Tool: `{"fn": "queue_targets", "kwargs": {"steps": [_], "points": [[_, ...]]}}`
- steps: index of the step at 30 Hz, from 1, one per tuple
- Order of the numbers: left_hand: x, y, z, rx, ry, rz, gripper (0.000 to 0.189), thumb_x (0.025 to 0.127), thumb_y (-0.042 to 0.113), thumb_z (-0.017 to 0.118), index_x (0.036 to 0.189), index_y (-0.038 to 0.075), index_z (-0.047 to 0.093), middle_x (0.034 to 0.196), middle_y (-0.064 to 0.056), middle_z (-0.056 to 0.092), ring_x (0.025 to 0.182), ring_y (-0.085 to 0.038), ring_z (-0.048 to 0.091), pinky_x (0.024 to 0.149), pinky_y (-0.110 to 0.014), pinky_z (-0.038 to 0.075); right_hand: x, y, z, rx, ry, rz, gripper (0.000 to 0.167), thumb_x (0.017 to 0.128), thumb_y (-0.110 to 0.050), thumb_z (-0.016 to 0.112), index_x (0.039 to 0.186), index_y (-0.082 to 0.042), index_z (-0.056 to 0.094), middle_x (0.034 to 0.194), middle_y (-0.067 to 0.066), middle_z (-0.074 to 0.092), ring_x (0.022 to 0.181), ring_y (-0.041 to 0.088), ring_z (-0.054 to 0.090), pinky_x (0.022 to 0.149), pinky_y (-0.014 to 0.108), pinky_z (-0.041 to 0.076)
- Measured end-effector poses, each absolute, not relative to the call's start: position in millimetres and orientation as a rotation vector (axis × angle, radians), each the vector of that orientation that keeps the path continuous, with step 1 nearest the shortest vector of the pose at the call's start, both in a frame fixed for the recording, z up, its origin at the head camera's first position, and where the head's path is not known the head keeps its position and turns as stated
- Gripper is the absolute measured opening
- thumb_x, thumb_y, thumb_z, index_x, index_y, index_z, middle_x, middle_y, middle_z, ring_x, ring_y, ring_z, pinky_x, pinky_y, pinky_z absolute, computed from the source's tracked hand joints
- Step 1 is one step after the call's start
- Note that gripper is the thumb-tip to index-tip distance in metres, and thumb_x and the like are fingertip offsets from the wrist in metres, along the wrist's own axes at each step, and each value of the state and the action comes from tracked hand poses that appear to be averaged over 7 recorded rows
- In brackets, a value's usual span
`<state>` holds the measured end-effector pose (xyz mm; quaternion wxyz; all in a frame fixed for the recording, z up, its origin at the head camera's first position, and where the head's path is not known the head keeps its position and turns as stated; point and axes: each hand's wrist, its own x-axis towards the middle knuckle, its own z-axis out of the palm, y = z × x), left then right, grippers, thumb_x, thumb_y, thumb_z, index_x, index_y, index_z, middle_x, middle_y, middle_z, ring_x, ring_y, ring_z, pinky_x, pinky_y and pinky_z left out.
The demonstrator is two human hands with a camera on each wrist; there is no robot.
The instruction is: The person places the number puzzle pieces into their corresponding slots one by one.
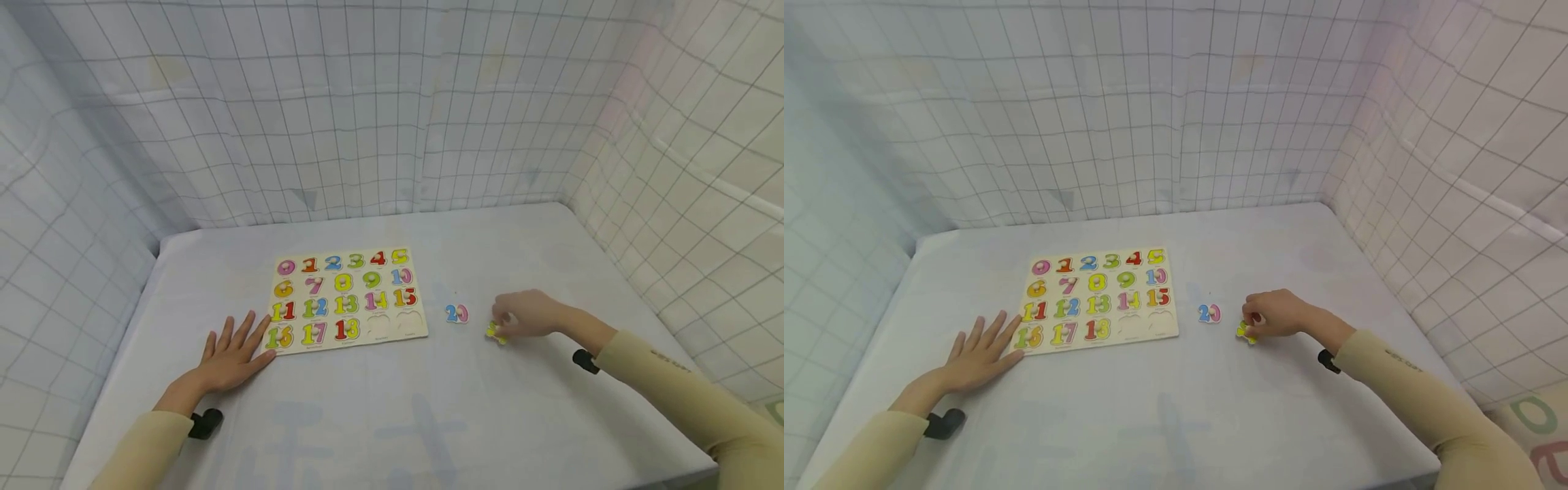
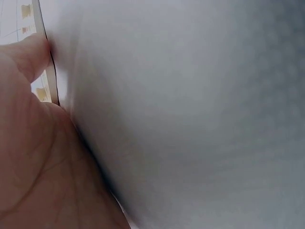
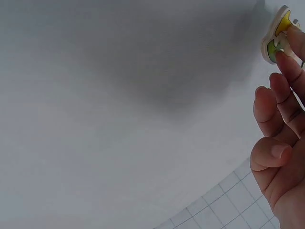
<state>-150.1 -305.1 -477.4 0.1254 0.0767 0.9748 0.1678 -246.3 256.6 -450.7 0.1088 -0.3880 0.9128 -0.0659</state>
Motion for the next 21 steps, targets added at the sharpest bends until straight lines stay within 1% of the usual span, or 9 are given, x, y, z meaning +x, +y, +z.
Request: {"fn": "queue_targets", "kwargs": {"steps": [4,7,15,21], "points": [[-151.5,-306.3,-479.4,0.226,2.843,0.468,0.084,0.091,0.069,0.031,0.153,0.024,-0.003,0.156,-0.019,-0.012,0.133,-0.04,-0.03,0.094,-0.059,-0.028,-245.7,231.7,-446.3,-1.184,2.695,-0.336,0.016,0.086,-0.038,0.07,0.079,-0.029,0.057,0.079,-0.016,0.05,0.064,0.005,0.046,0.055,0.024,0.039],[-152.4,-307.4,-481.3,0.229,2.849,0.461,0.083,0.091,0.069,0.031,0.153,0.025,-0.004,0.156,-0.018,-0.012,0.133,-0.04,-0.031,0.094,-0.059,-0.028,-245.9,202.8,-443.1,-1.206,2.69,-0.396,0.019,0.086,-0.038,0.068,0.078,-0.027,0.056,0.077,-0.014,0.05,0.061,0.006,0.043,0.053,0.023,0.036],[-149.3,-307.2,-479.6,0.216,2.843,0.449,0.085,0.09,0.071,0.028,0.153,0.024,-0.003,0.156,-0.019,-0.012,0.133,-0.04,-0.03,0.094,-0.059,-0.028,-244.6,116.3,-438.1,-1.233,2.689,-0.438,0.023,0.089,-0.036,0.065,0.075,-0.022,0.052,0.073,-0.01,0.049,0.062,0.007,0.044,0.054,0.023,0.032],[-148.1,-303.3,-474.6,0.22,2.845,0.478,0.086,0.09,0.072,0.03,0.154,0.024,-0.001,0.156,-0.019,-0.011,0.133,-0.04,-0.029,0.095,-0.059,-0.027,-243.6,74.5,-444.5,-1.166,2.758,-0.385,0.026,0.09,-0.037,0.062,0.072,-0.021,0.051,0.07,-0.008,0.048,0.06,0.007,0.045,0.051,0.023,0.031]]}}
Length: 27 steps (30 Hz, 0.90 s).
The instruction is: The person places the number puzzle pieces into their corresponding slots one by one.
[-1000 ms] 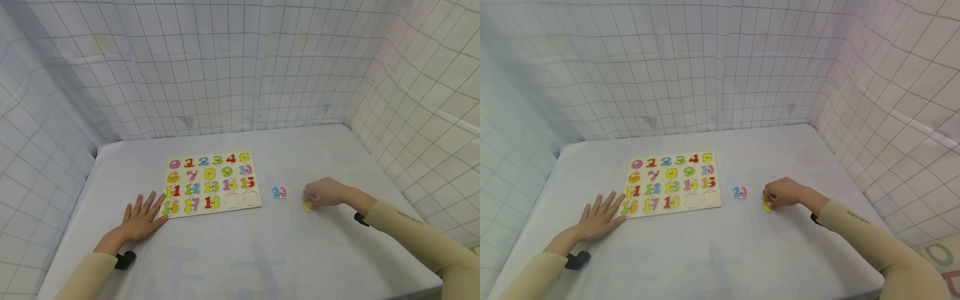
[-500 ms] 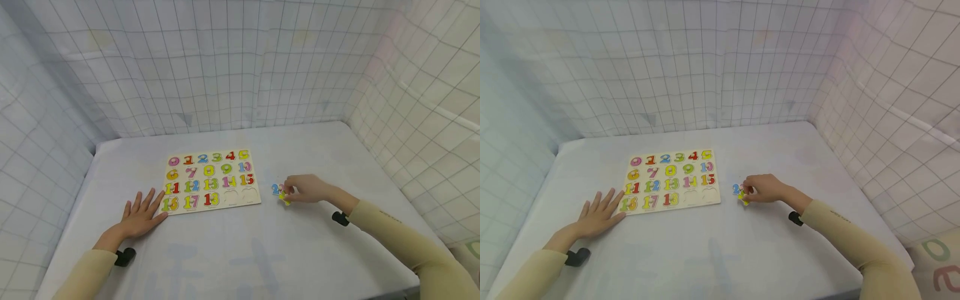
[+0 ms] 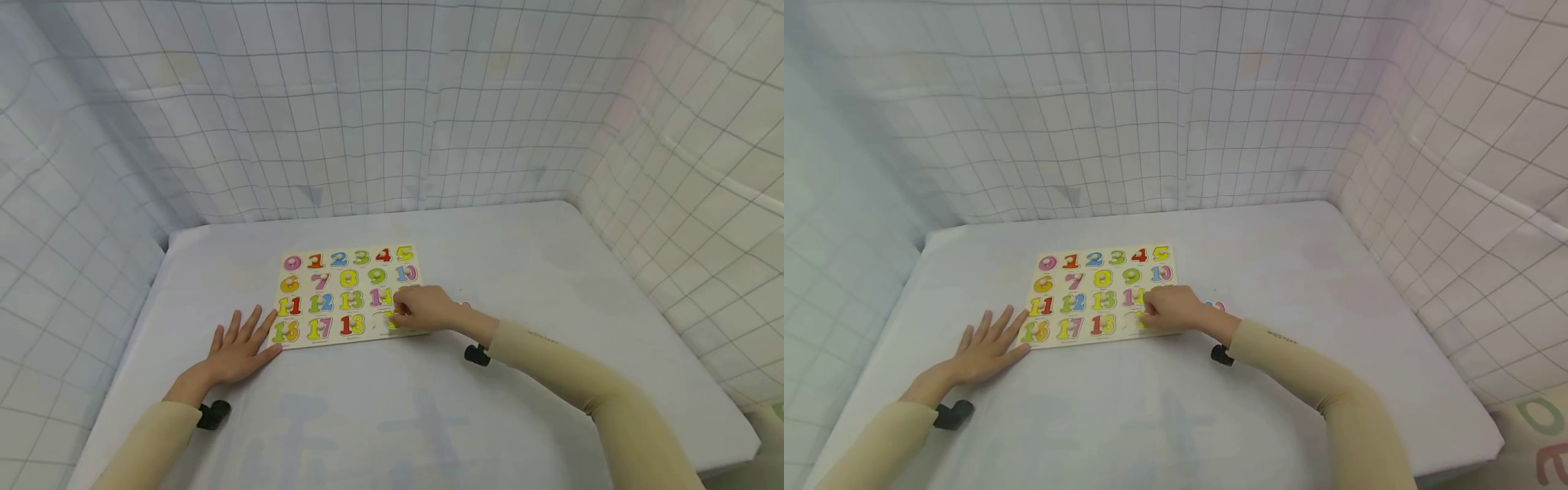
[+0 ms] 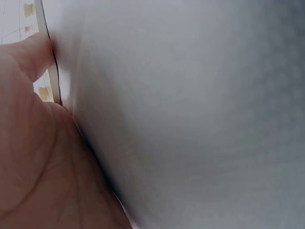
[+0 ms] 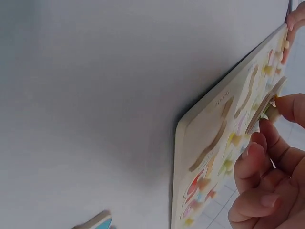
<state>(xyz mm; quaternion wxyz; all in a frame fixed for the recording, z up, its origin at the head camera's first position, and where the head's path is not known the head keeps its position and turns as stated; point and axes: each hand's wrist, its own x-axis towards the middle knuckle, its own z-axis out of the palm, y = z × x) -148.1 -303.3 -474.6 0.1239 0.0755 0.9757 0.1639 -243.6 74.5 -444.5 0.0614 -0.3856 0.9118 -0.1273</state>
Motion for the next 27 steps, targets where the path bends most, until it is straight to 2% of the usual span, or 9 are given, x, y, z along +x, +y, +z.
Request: {"fn": "queue_targets", "kwargs": {"steps": [8,20,27], "points": [[-149.0,-302.1,-474.1,0.215,2.835,0.471,0.086,0.09,0.071,0.031,0.154,0.023,0.0,0.156,-0.019,-0.01,0.134,-0.04,-0.028,0.096,-0.058,-0.027,-246.8,51.8,-457.4,-1.129,2.791,-0.359,0.029,0.09,-0.041,0.06,0.07,-0.021,0.051,0.065,-0.007,0.049,0.058,0.008,0.046,0.05,0.025,0.032],[-143.4,-295.7,-465.1,0.245,2.854,0.586,0.08,0.093,0.06,0.041,0.154,0.022,0.007,0.156,-0.019,-0.007,0.135,-0.043,-0.025,0.096,-0.06,-0.025,-245.7,45.3,-464.1,-1.101,2.805,-0.362,0.03,0.09,-0.04,0.06,0.07,-0.02,0.05,0.062,-0.008,0.047,0.056,0.007,0.044,0.049,0.025,0.03],[-151.5,-306.7,-482.3,0.221,2.859,0.464,0.083,0.091,0.07,0.031,0.154,0.026,-0.001,0.157,-0.016,-0.011,0.134,-0.039,-0.029,0.095,-0.058,-0.027,-243.1,44.8,-458.8,-1.123,2.81,-0.322,0.03,0.09,-0.038,0.061,0.07,-0.02,0.049,0.063,-0.007,0.046,0.055,0.007,0.042,0.049,0.025,0.029]]}}
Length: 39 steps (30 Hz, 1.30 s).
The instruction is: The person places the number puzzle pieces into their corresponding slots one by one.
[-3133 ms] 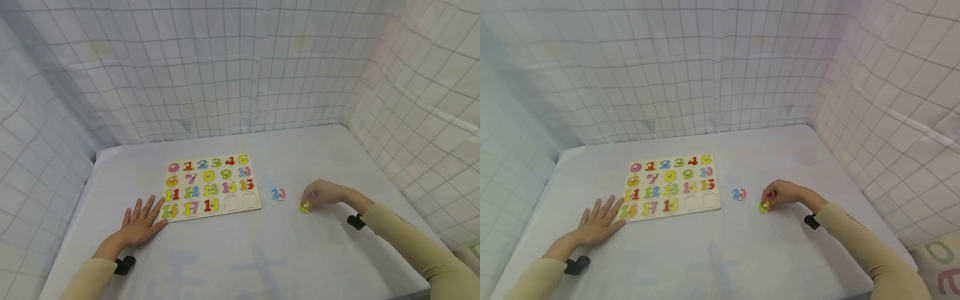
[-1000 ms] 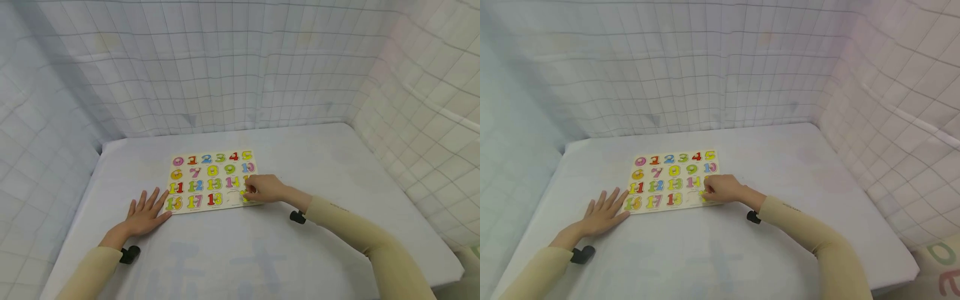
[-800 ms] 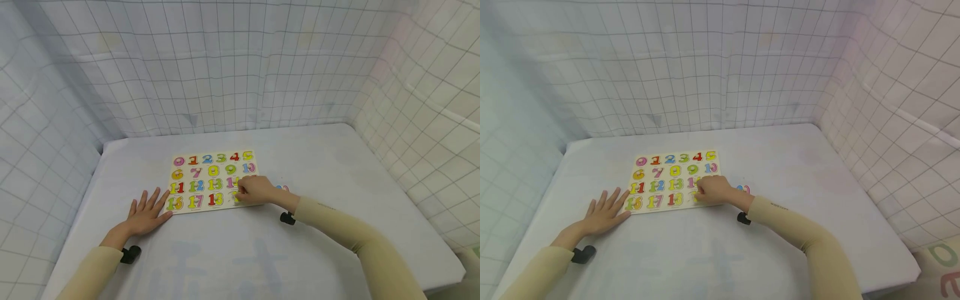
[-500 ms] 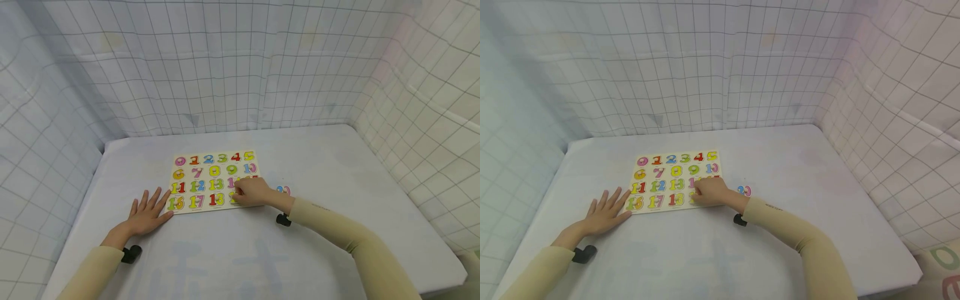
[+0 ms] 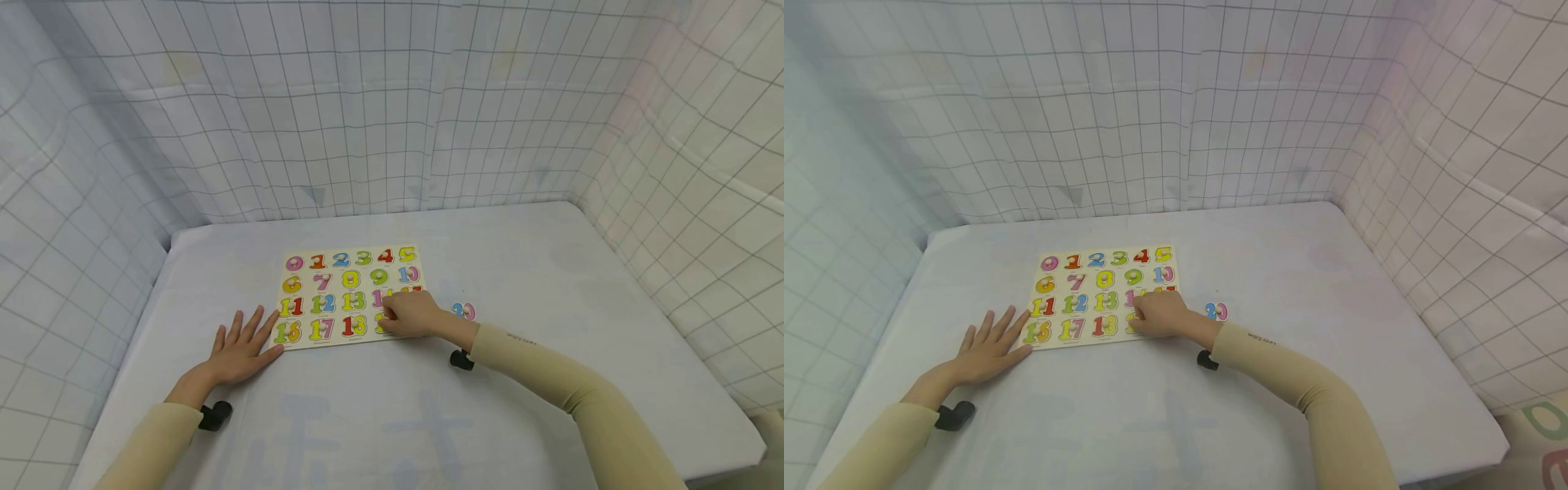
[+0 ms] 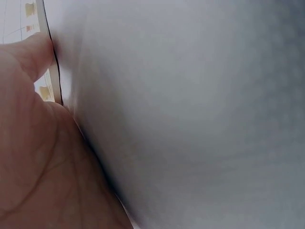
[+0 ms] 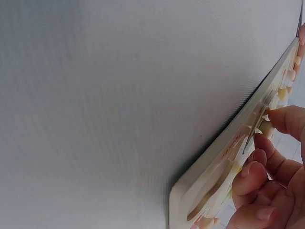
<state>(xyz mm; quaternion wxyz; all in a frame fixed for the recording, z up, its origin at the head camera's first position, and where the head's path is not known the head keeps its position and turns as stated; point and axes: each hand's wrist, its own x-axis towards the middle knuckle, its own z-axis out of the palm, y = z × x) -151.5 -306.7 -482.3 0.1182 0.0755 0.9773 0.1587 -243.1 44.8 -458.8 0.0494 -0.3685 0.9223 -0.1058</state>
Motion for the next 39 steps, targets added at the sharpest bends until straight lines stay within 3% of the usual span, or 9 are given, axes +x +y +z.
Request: {"fn": "queue_targets", "kwargs": {"steps": [9,20,31,39], "points": [[-145.1,-295.7,-468.4,0.214,2.847,0.526,0.081,0.094,0.061,0.039,0.154,0.019,0.006,0.156,-0.019,-0.007,0.135,-0.042,-0.025,0.096,-0.06,-0.025,-241.0,43.9,-459.0,-1.105,2.826,-0.304,0.031,0.09,-0.039,0.062,0.07,-0.019,0.049,0.063,-0.007,0.046,0.056,0.008,0.043,0.049,0.024,0.03],[-153.3,-304.9,-481.4,0.213,2.846,0.455,0.085,0.09,0.072,0.029,0.153,0.024,-0.002,0.156,-0.017,-0.012,0.134,-0.039,-0.029,0.095,-0.058,-0.027,-240.8,45.1,-460.0,-1.105,2.827,-0.318,0.031,0.091,-0.04,0.062,0.072,-0.019,0.049,0.063,-0.006,0.047,0.055,0.008,0.043,0.049,0.024,0.03],[-152.3,-304.5,-478.1,0.207,2.835,0.457,0.086,0.09,0.071,0.03,0.154,0.023,-0.001,0.156,-0.018,-0.012,0.133,-0.04,-0.029,0.095,-0.059,-0.027,-244.6,52.4,-464.8,-1.065,2.802,-0.415,0.034,0.087,-0.051,0.063,0.073,-0.022,0.053,0.059,-0.009,0.048,0.053,0.006,0.044,0.049,0.024,0.032],[-147.0,-299.1,-470.2,0.2,2.843,0.489,0.083,0.092,0.067,0.034,0.154,0.022,0.003,0.157,-0.017,-0.01,0.135,-0.04,-0.027,0.097,-0.059,-0.026,-250.7,86.6,-460.5,-0.943,2.812,-0.648,0.031,0.086,-0.049,0.065,0.076,-0.022,0.055,0.057,-0.007,0.049,0.053,0.01,0.045,0.047,0.026,0.031]]}}
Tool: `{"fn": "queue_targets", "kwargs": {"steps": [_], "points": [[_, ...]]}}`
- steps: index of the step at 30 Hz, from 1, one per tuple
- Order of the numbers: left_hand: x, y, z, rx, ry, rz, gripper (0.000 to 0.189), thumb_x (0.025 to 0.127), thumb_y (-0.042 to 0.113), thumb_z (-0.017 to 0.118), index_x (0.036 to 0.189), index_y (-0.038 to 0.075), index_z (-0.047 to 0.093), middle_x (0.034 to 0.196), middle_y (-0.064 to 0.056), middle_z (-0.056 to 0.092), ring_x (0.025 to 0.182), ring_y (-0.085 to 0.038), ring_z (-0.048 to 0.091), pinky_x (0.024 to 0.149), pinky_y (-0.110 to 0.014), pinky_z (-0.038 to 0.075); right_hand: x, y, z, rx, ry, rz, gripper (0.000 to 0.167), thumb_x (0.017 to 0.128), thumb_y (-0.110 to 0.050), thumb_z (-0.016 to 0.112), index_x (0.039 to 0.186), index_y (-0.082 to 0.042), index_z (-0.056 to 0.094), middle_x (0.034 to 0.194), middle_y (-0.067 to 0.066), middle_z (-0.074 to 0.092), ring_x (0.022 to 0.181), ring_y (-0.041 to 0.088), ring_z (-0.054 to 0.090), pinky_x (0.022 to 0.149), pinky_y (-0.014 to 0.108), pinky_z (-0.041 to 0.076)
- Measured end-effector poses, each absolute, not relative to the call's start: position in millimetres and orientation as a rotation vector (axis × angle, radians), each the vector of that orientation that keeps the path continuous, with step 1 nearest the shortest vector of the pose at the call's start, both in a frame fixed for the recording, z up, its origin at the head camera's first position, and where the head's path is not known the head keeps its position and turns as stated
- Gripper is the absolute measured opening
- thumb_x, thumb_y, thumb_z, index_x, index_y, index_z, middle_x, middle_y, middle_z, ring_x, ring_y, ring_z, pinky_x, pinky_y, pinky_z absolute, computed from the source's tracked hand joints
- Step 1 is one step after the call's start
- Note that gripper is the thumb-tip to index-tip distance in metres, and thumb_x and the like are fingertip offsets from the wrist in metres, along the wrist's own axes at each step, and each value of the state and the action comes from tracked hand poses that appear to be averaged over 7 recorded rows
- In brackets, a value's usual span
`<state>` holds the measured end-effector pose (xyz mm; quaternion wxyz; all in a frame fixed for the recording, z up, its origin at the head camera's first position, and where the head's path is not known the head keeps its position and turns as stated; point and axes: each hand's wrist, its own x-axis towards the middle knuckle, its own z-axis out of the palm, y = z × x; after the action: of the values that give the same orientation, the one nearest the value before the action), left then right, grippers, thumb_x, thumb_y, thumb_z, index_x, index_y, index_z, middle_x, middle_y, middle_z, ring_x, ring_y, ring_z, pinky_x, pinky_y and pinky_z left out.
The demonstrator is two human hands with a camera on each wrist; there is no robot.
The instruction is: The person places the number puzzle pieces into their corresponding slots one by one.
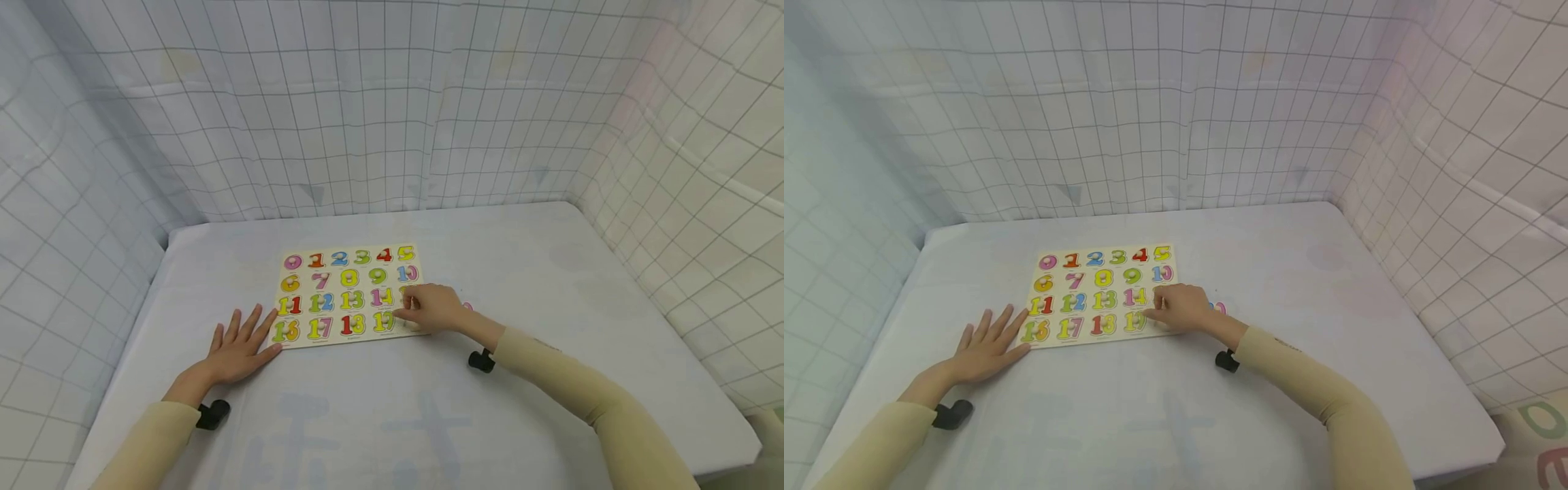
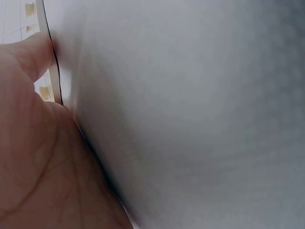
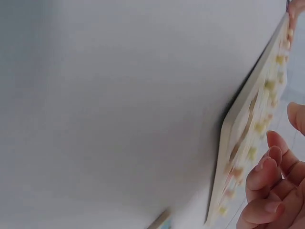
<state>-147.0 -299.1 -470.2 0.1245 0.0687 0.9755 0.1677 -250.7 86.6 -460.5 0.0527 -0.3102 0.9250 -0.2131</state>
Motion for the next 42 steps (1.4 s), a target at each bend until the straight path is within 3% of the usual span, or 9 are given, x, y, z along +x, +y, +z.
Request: {"fn": "queue_targets", "kwargs": {"steps": [8,18,26,34,42], "points": [[-141.6,-294.7,-455.8,0.19,2.831,0.496,0.08,0.095,0.059,0.04,0.154,0.015,0.007,0.155,-0.021,-0.008,0.134,-0.046,-0.024,0.097,-0.063,-0.023,-261.6,140.0,-459.3,-0.778,2.838,-0.822,0.024,0.087,-0.045,0.067,0.088,-0.021,0.063,0.065,-0.004,0.052,0.052,0.013,0.048,0.048,0.027,0.034],[-145.2,-305.6,-470.5,0.208,2.854,0.478,0.084,0.091,0.069,0.033,0.154,0.023,0.001,0.156,-0.018,-0.01,0.134,-0.04,-0.028,0.095,-0.057,-0.028,-267.8,190.2,-476.5,-0.687,2.749,-0.943,0.022,0.079,-0.031,0.078,0.094,-0.017,0.071,0.064,-0.004,0.051,0.056,0.012,0.043,0.052,0.025,0.033],[-149.0,-307.3,-474.4,0.216,2.844,0.481,0.086,0.089,0.073,0.029,0.153,0.025,-0.002,0.156,-0.018,-0.011,0.133,-0.04,-0.03,0.095,-0.059,-0.028,-262.7,200.3,-483.7,-0.694,2.766,-0.956,0.022,0.078,-0.028,0.079,0.094,-0.014,0.073,0.067,-0.005,0.05,0.062,0.013,0.044,0.054,0.027,0.034],[-142.3,-294.6,-466.2,0.211,2.85,0.519,0.079,0.094,0.059,0.041,0.154,0.018,0.007,0.156,-0.02,-0.006,0.135,-0.043,-0.024,0.097,-0.06,-0.024,-261.4,201.5,-488.5,-0.669,2.792,-0.959,0.018,0.078,-0.026,0.079,0.09,-0.013,0.074,0.069,-0.006,0.054,0.063,0.014,0.045,0.056,0.028,0.037],[-141.3,-290.8,-459.5,0.21,2.851,0.508,0.079,0.095,0.056,0.043,0.153,0.014,0.011,0.155,-0.022,-0.004,0.135,-0.047,-0.021,0.098,-0.062,-0.022,-262.9,199.2,-486.5,-0.746,2.827,-0.947,0.019,0.08,-0.027,0.078,0.089,-0.012,0.073,0.068,-0.008,0.053,0.061,0.012,0.045,0.053,0.027,0.036]]}}
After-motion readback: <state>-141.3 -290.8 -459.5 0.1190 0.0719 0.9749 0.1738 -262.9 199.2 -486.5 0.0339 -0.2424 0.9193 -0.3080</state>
